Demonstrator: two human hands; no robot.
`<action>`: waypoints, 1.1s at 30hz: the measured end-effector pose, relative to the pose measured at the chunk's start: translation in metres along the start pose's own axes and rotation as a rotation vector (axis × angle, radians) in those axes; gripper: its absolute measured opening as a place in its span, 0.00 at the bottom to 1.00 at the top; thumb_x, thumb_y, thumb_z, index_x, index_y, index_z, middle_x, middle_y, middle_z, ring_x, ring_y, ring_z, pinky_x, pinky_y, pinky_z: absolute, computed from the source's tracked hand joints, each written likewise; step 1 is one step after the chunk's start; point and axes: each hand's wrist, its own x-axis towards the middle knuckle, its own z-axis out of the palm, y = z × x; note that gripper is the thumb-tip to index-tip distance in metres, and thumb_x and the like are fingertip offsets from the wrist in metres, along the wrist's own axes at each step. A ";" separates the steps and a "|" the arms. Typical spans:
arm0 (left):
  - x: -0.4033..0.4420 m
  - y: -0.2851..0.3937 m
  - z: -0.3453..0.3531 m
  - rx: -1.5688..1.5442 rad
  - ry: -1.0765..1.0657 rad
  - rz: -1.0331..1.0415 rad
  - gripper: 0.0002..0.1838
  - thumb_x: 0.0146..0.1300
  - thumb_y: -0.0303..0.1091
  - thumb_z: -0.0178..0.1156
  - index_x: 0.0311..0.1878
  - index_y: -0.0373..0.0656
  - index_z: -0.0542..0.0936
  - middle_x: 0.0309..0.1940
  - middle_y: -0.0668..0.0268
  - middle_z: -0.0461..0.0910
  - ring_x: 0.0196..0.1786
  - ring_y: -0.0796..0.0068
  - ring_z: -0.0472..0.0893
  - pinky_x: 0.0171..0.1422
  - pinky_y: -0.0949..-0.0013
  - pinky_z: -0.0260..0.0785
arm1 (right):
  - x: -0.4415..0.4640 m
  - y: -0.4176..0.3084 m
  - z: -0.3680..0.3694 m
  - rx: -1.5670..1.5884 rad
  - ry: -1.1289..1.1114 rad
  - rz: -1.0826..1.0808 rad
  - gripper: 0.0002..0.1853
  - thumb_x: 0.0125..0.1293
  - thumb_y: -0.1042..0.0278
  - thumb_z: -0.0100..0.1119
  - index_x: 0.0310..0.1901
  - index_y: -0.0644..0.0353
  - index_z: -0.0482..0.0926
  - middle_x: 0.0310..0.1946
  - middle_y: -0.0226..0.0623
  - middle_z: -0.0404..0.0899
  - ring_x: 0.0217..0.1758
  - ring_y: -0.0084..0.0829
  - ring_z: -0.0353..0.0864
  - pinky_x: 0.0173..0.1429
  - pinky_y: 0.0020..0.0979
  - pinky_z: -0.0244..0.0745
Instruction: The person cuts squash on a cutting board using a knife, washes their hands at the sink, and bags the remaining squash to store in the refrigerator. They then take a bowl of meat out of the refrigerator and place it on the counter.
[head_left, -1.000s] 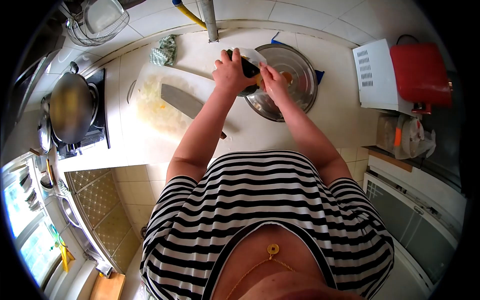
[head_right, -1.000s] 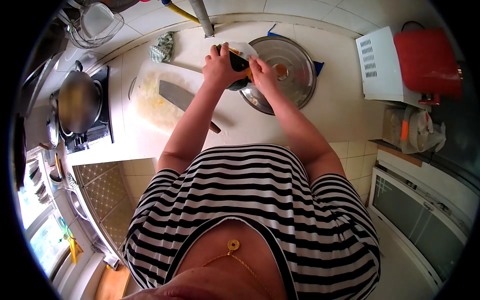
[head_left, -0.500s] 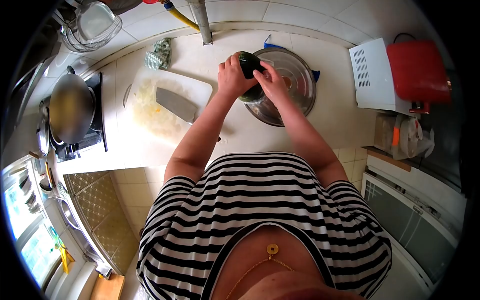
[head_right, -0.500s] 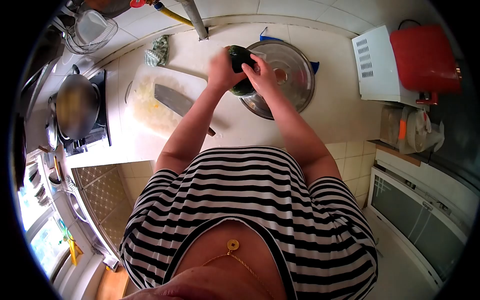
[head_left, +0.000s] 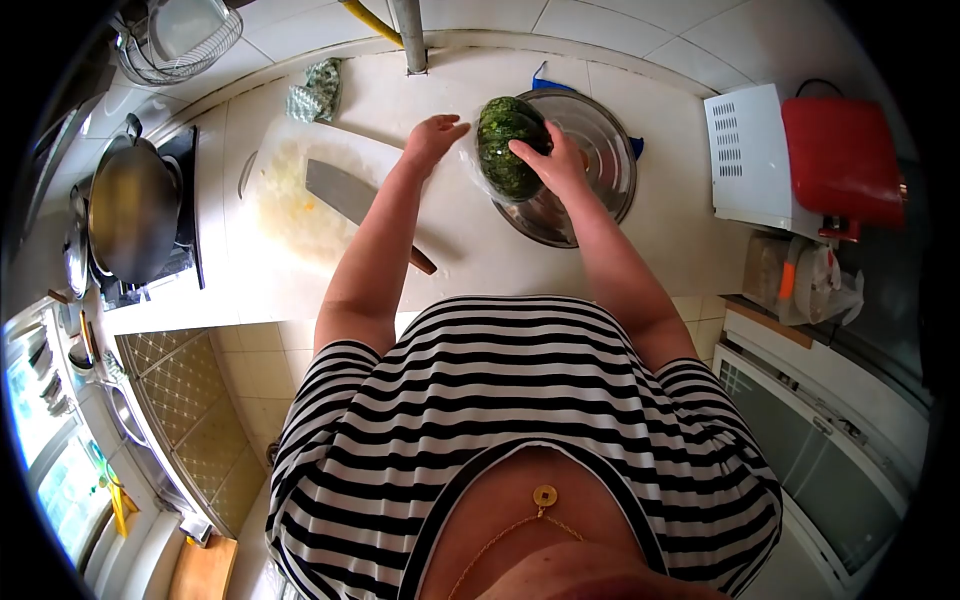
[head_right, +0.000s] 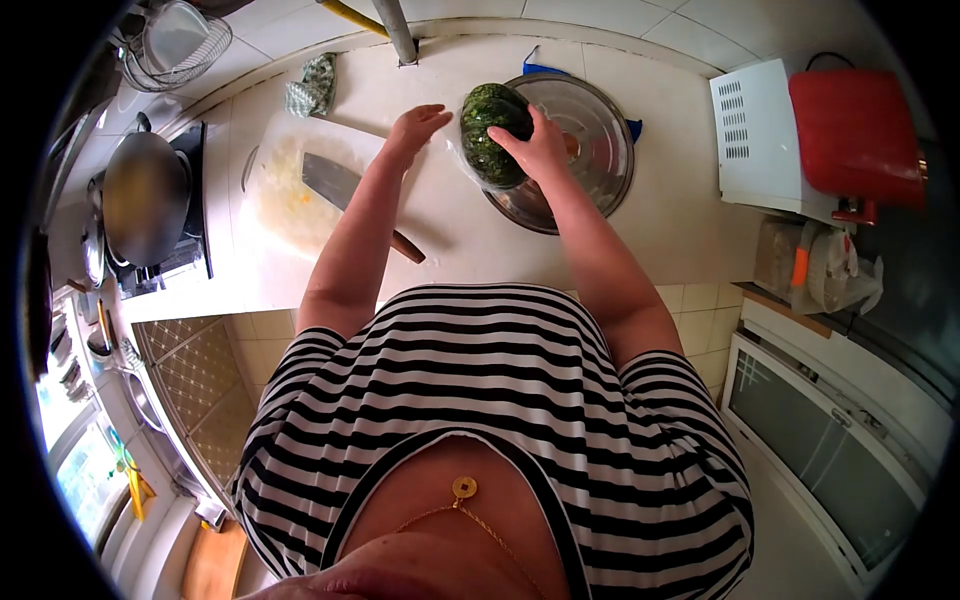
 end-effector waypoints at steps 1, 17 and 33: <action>-0.003 0.004 0.001 0.065 -0.098 -0.065 0.20 0.60 0.40 0.60 0.54 0.42 0.76 0.47 0.63 0.79 0.44 0.77 0.75 0.46 0.71 0.68 | 0.001 0.002 0.002 0.019 0.006 -0.006 0.47 0.47 0.40 0.68 0.58 0.74 0.66 0.51 0.55 0.73 0.55 0.42 0.74 0.58 0.34 0.69; -0.011 0.031 0.011 -0.181 -0.083 -0.187 0.30 0.48 0.44 0.67 0.54 0.41 0.73 0.25 0.71 0.75 0.28 0.77 0.74 0.38 0.67 0.68 | -0.022 -0.018 -0.005 0.021 0.136 -0.039 0.41 0.48 0.46 0.70 0.55 0.74 0.70 0.49 0.54 0.75 0.54 0.40 0.75 0.58 0.33 0.68; -0.029 0.066 0.042 -0.531 0.163 0.395 0.09 0.67 0.34 0.54 0.37 0.38 0.77 0.21 0.72 0.70 0.24 0.85 0.67 0.30 0.78 0.61 | -0.018 0.048 -0.038 0.372 0.176 0.203 0.23 0.54 0.64 0.64 0.51 0.63 0.75 0.34 0.35 0.79 0.33 0.26 0.78 0.40 0.28 0.74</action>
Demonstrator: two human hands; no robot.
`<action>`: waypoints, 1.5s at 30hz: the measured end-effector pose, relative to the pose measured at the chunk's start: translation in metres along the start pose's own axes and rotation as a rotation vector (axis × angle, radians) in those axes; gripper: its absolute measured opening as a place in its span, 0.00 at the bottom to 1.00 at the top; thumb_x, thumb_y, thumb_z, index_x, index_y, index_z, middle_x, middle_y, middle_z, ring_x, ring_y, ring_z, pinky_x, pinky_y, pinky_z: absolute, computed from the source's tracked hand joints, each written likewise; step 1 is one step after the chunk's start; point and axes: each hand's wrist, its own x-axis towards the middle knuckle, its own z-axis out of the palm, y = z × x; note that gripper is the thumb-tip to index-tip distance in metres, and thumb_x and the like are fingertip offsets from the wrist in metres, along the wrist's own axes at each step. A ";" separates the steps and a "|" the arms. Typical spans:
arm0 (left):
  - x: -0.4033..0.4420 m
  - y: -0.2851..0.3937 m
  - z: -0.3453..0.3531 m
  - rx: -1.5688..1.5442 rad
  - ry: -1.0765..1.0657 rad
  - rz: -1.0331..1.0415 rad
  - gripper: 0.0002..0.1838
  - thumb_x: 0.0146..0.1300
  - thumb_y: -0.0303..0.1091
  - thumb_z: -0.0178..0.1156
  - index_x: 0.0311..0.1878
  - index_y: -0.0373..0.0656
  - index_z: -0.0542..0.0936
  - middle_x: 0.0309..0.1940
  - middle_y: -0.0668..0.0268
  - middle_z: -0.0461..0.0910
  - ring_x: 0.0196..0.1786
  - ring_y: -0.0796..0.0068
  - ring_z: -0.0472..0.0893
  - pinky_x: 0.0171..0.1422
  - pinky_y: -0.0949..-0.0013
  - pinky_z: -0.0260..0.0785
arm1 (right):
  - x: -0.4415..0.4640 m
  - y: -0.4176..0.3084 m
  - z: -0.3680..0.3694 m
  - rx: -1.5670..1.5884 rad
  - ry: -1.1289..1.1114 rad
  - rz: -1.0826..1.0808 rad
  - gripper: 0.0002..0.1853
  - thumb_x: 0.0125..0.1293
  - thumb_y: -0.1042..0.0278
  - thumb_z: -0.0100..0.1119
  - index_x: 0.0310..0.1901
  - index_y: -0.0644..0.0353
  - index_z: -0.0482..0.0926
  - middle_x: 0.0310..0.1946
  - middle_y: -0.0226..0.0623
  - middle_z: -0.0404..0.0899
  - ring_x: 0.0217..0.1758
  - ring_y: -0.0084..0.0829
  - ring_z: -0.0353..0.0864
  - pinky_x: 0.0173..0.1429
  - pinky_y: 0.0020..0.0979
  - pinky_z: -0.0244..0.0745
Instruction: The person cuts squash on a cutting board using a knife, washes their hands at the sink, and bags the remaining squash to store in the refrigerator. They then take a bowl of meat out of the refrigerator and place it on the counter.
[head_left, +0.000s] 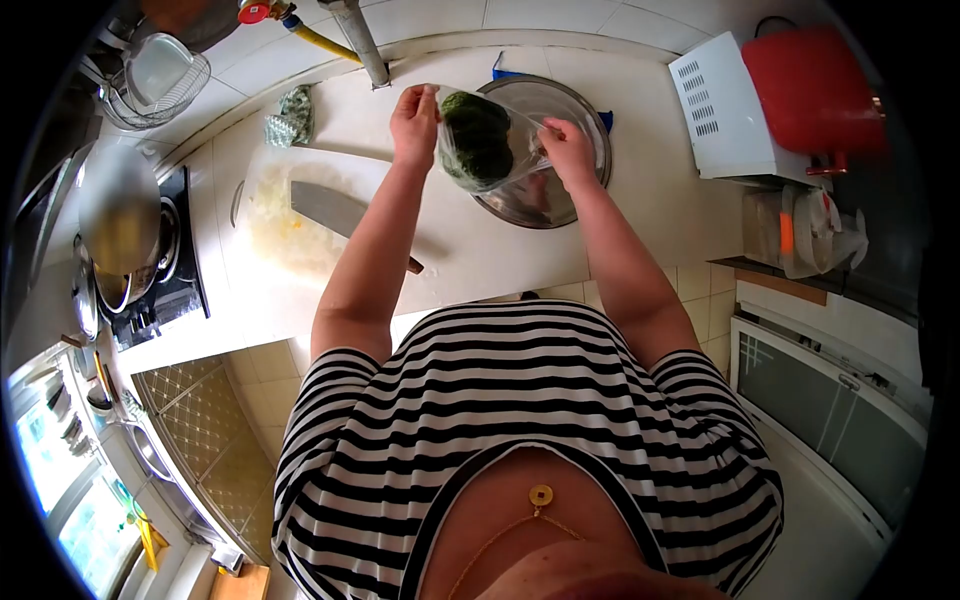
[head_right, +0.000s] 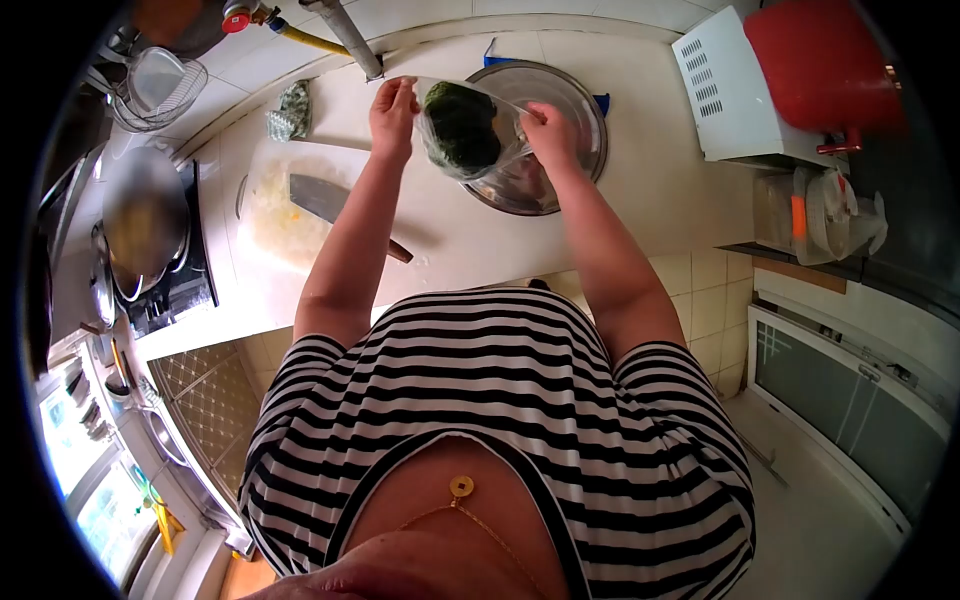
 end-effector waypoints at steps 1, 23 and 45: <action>-0.003 0.005 -0.005 0.068 0.000 -0.005 0.09 0.67 0.34 0.54 0.37 0.38 0.77 0.21 0.72 0.70 0.24 0.85 0.67 0.30 0.78 0.61 | 0.001 -0.004 -0.005 -0.014 -0.042 -0.022 0.24 0.55 0.63 0.63 0.53 0.63 0.73 0.34 0.35 0.79 0.32 0.27 0.78 0.40 0.29 0.74; -0.113 0.215 0.024 -0.181 -0.342 0.206 0.36 0.58 0.18 0.49 0.70 0.48 0.52 0.53 0.50 0.72 0.34 0.72 0.77 0.40 0.73 0.75 | -0.015 -0.118 -0.108 -0.591 0.126 -0.692 0.13 0.64 0.64 0.54 0.48 0.57 0.76 0.31 0.27 0.76 0.37 0.19 0.76 0.42 0.25 0.73; -0.237 0.047 0.244 0.220 -0.522 -0.167 0.37 0.59 0.18 0.42 0.71 0.54 0.47 0.57 0.55 0.70 0.35 0.79 0.78 0.44 0.72 0.74 | -0.086 0.003 -0.320 0.254 -0.755 0.068 0.19 0.63 0.78 0.46 0.55 0.64 0.73 0.47 0.35 0.77 0.47 0.24 0.79 0.54 0.24 0.73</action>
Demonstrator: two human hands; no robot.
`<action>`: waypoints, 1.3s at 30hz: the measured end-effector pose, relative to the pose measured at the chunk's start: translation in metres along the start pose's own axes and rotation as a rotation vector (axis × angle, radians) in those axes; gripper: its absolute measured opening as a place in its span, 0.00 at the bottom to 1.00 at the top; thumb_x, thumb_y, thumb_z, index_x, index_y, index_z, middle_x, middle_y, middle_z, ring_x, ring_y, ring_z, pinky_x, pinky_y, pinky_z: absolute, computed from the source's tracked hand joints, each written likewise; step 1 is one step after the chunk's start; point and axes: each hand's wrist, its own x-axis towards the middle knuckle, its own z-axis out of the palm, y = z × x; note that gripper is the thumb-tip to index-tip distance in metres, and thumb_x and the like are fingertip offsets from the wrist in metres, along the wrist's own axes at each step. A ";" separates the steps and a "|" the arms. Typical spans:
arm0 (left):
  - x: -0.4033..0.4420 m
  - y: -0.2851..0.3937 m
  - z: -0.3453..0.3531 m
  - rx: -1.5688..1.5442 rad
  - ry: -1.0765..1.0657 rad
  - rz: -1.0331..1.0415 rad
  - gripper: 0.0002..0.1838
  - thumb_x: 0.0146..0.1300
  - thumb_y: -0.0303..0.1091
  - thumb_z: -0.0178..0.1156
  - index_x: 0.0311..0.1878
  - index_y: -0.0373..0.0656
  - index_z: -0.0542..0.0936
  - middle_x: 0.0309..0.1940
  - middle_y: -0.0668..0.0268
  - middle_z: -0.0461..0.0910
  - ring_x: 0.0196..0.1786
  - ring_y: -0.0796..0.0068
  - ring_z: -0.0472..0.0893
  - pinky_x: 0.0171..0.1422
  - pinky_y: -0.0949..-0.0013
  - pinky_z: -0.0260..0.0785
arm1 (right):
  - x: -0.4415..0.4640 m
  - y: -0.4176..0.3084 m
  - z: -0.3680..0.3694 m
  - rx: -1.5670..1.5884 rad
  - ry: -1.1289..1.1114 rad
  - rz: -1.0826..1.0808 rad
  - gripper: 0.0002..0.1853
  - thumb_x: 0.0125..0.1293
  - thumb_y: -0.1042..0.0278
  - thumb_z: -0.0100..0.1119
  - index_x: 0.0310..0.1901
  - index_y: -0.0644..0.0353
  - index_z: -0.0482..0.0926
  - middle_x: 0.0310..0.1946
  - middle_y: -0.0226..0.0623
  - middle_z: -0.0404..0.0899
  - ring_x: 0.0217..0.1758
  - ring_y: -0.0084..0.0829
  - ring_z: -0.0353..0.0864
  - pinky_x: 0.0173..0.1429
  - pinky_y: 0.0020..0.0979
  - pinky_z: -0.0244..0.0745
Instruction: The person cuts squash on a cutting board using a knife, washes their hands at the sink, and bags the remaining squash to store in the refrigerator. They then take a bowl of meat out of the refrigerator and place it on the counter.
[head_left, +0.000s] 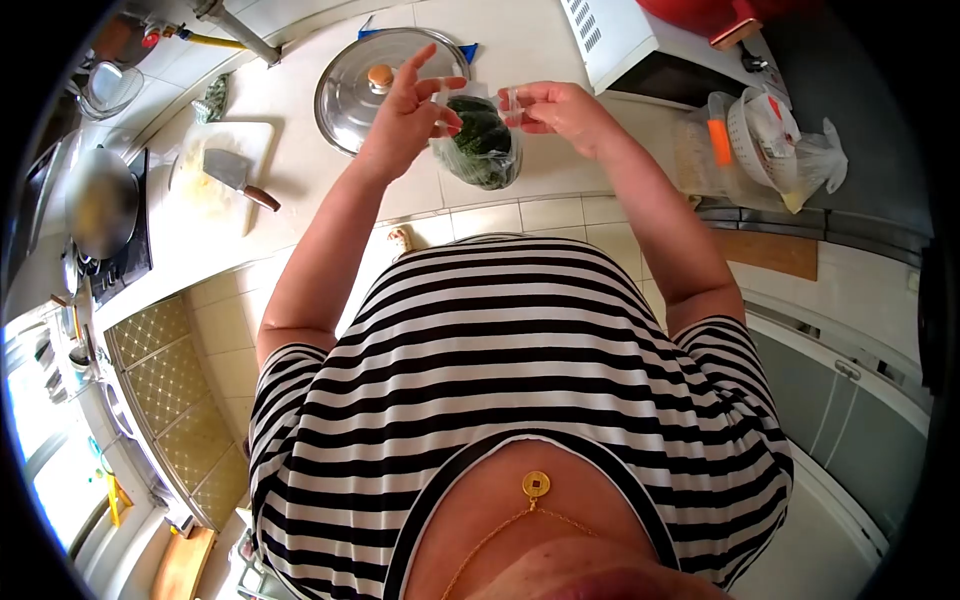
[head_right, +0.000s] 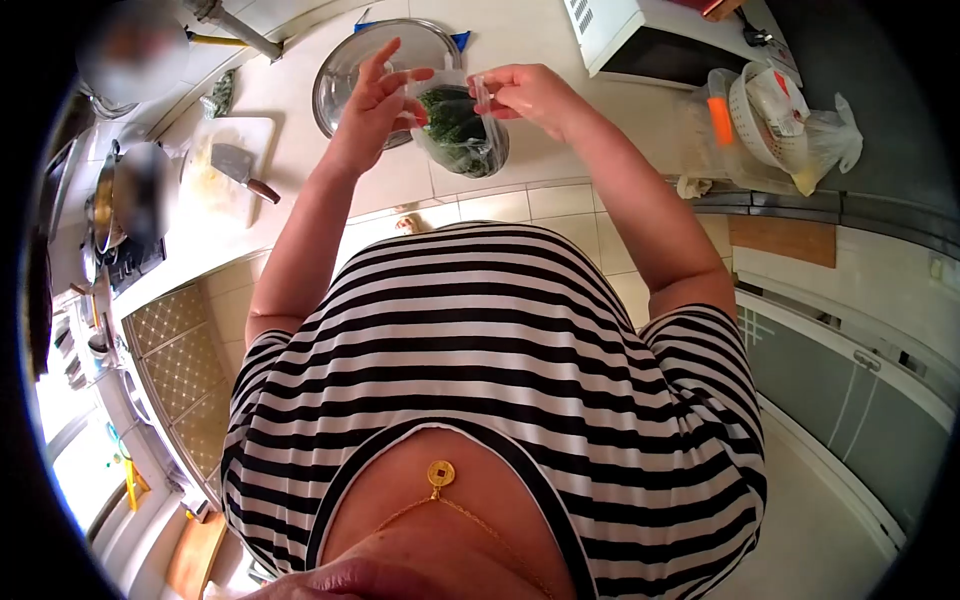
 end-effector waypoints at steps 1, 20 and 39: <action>0.006 -0.006 0.008 -0.029 -0.003 -0.008 0.36 0.59 0.18 0.42 0.71 0.53 0.48 0.56 0.56 0.71 0.33 0.79 0.79 0.42 0.74 0.73 | -0.003 0.006 -0.005 -0.040 0.043 -0.002 0.16 0.64 0.74 0.49 0.54 0.64 0.74 0.45 0.34 0.78 0.44 0.25 0.80 0.51 0.23 0.74; 0.113 -0.065 0.077 0.819 -0.327 0.214 0.52 0.48 0.28 0.64 0.72 0.60 0.43 0.54 0.59 0.76 0.36 0.66 0.80 0.45 0.66 0.74 | 0.028 0.082 -0.074 0.045 0.243 0.078 0.10 0.58 0.63 0.64 0.39 0.55 0.77 0.29 0.22 0.76 0.32 0.15 0.72 0.29 0.18 0.60; 0.094 -0.114 0.082 1.377 -0.086 0.224 0.10 0.61 0.35 0.49 0.40 0.46 0.79 0.39 0.59 0.77 0.43 0.57 0.79 0.45 0.58 0.72 | 0.051 0.134 -0.091 0.385 0.584 0.288 0.07 0.59 0.65 0.62 0.38 0.54 0.78 0.22 0.23 0.72 0.23 0.17 0.73 0.25 0.22 0.71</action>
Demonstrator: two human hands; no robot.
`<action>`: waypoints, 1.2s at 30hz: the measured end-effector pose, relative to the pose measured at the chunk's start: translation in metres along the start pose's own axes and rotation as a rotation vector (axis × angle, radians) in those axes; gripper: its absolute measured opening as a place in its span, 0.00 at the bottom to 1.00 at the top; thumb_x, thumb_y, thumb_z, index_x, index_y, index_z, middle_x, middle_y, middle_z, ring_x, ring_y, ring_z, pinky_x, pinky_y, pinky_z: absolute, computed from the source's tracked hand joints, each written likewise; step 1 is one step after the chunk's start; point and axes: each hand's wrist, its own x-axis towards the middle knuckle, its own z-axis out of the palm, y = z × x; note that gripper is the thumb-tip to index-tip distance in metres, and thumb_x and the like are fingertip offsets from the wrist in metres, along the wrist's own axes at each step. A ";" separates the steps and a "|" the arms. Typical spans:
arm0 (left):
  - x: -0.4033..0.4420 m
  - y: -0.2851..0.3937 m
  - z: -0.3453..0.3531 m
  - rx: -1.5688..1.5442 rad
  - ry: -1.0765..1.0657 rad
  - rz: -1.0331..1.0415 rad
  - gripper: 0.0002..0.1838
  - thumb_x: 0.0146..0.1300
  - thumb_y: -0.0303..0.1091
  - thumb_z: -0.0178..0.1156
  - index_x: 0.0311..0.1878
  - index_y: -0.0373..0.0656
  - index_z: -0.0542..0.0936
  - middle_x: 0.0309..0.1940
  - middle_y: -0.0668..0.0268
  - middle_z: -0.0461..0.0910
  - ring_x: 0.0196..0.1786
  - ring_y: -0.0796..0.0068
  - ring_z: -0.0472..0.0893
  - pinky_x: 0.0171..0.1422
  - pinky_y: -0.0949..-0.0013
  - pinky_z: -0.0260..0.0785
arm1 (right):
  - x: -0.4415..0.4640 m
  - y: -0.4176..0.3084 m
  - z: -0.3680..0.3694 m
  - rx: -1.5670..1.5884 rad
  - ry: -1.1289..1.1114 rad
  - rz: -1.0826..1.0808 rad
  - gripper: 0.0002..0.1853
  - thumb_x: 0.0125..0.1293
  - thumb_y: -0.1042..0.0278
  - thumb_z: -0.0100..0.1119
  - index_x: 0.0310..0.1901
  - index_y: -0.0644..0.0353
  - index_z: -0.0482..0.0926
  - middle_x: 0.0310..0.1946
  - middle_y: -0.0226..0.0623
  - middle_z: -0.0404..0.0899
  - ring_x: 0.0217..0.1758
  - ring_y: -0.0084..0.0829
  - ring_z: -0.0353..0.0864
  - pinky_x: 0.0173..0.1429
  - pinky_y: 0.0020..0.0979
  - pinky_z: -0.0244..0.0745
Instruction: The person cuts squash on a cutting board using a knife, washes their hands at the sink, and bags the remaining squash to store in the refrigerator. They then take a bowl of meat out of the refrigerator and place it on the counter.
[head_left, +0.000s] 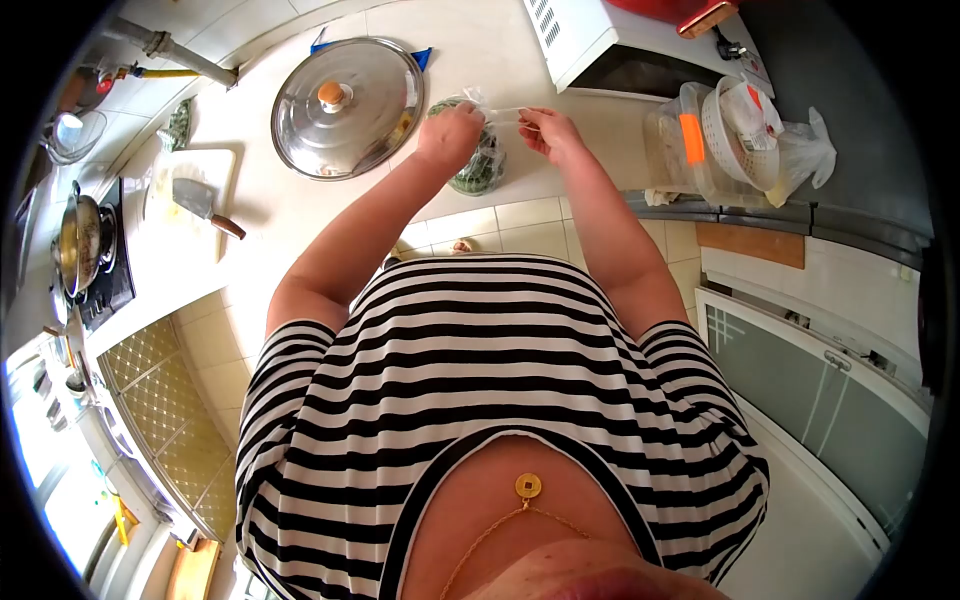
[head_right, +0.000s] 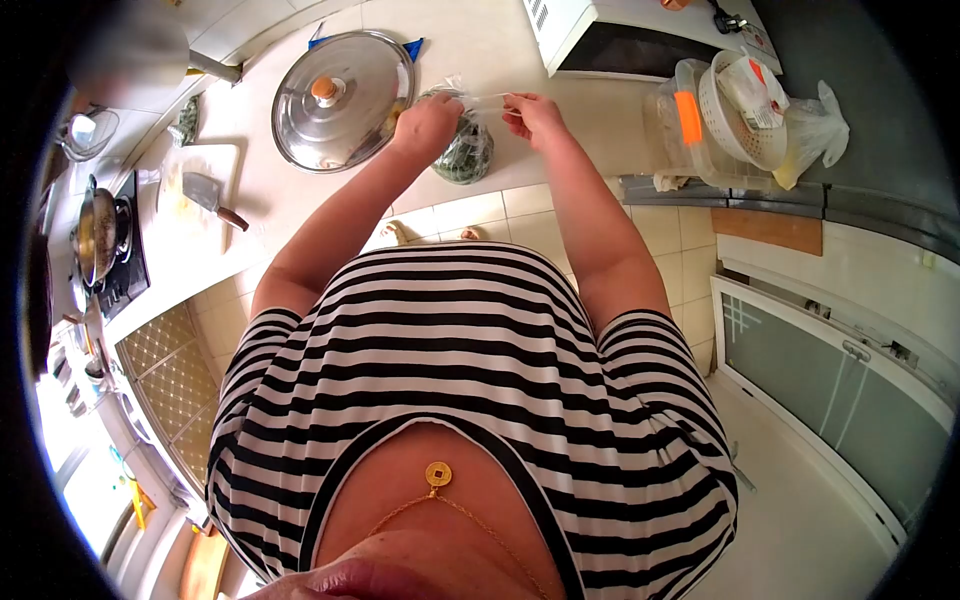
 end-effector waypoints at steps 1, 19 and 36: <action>-0.003 0.002 -0.002 -0.046 0.005 -0.017 0.10 0.61 0.35 0.49 0.39 0.45 0.79 0.41 0.58 0.76 0.45 0.57 0.78 0.46 0.58 0.72 | 0.002 0.001 0.000 0.030 0.015 0.016 0.06 0.59 0.66 0.62 0.37 0.54 0.79 0.23 0.23 0.73 0.23 0.18 0.75 0.25 0.22 0.72; -0.034 -0.032 0.000 -0.679 0.127 -0.002 0.07 0.60 0.36 0.57 0.39 0.46 0.74 0.44 0.63 0.75 0.37 0.69 0.79 0.37 0.68 0.70 | 0.043 0.004 0.007 0.234 -0.088 -0.003 0.10 0.59 0.72 0.60 0.42 0.61 0.76 0.32 0.32 0.79 0.35 0.27 0.81 0.37 0.24 0.78; -0.006 -0.029 0.009 -1.219 -0.178 -0.392 0.17 0.67 0.44 0.50 0.35 0.39 0.77 0.25 0.70 0.74 0.25 0.82 0.72 0.29 0.75 0.68 | -0.030 -0.027 0.050 -0.537 -0.448 -0.771 0.17 0.61 0.75 0.51 0.52 0.57 0.75 0.38 0.31 0.80 0.35 0.23 0.77 0.39 0.26 0.73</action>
